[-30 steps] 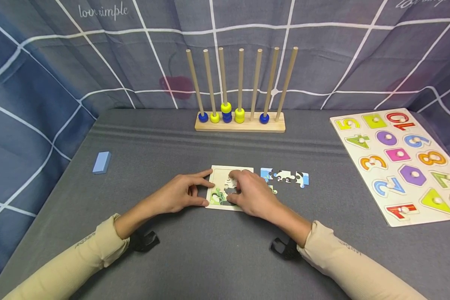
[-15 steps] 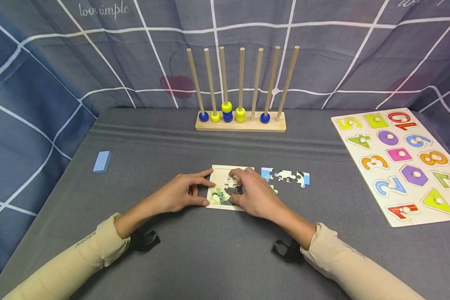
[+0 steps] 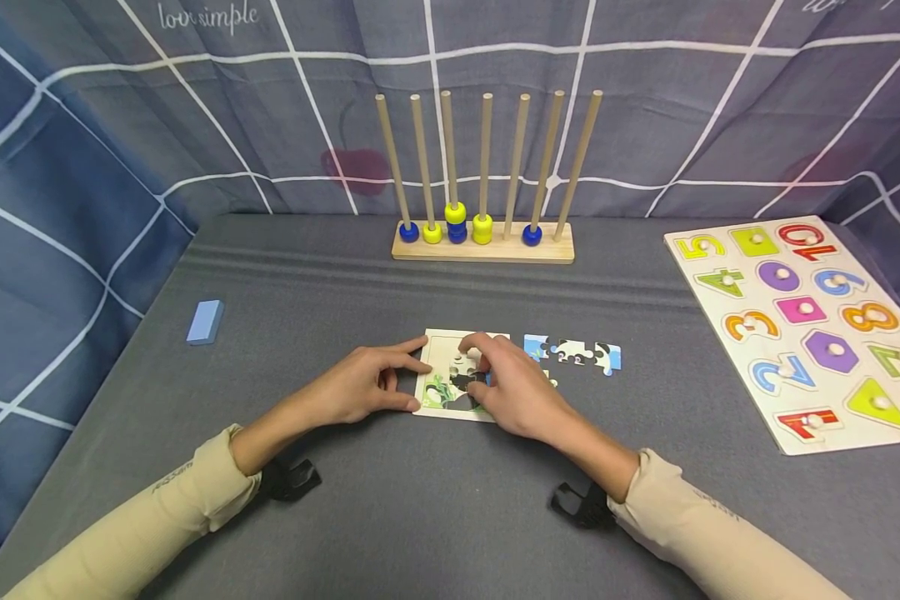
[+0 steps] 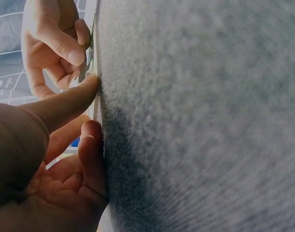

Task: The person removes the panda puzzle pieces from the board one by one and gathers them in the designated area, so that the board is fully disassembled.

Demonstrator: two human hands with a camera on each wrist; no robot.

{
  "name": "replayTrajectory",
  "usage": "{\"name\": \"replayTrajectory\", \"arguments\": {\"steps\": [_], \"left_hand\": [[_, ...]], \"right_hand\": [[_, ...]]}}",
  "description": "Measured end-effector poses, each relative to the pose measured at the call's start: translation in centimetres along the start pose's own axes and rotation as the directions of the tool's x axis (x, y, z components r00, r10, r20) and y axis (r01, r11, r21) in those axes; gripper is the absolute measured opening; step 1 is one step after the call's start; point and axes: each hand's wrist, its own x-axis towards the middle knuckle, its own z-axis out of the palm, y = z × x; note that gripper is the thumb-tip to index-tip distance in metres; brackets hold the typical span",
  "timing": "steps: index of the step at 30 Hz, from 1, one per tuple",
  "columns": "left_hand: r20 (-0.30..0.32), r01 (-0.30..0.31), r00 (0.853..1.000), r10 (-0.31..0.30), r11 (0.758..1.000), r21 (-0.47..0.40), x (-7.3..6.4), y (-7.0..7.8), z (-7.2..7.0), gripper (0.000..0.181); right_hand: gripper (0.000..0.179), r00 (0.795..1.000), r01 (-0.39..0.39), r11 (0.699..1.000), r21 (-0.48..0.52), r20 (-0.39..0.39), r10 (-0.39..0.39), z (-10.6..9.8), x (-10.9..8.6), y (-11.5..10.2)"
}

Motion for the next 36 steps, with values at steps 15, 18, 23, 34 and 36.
{"name": "replayTrajectory", "arguments": {"steps": [15,18,23,34,36], "left_hand": [[-0.001,-0.007,1.0,0.007,1.0,0.007,0.05,0.05,0.06,0.044],[0.0,-0.006,1.0,0.006,1.0,0.007,0.04,0.05,0.05,0.044],[-0.006,-0.009,1.0,0.009,1.0,0.004,-0.01,0.05,0.01,0.044],[0.0,0.002,1.0,-0.002,1.0,0.003,-0.08,0.16,-0.01,0.045],[0.0,0.006,1.0,-0.006,1.0,0.002,-0.02,0.16,-0.03,0.045]], "right_hand": [[0.035,1.0,0.0,0.997,0.079,0.018,-0.001,0.22,0.05,0.05],[0.035,1.0,-0.004,0.997,0.081,0.018,0.003,0.26,0.1,0.08],[0.034,1.0,0.005,0.997,0.077,0.017,-0.006,0.31,0.19,0.08],[0.035,1.0,0.001,0.997,0.079,0.028,-0.003,0.51,0.1,0.07],[0.035,1.0,-0.004,0.995,0.102,0.028,0.001,0.5,0.15,0.06]]}}
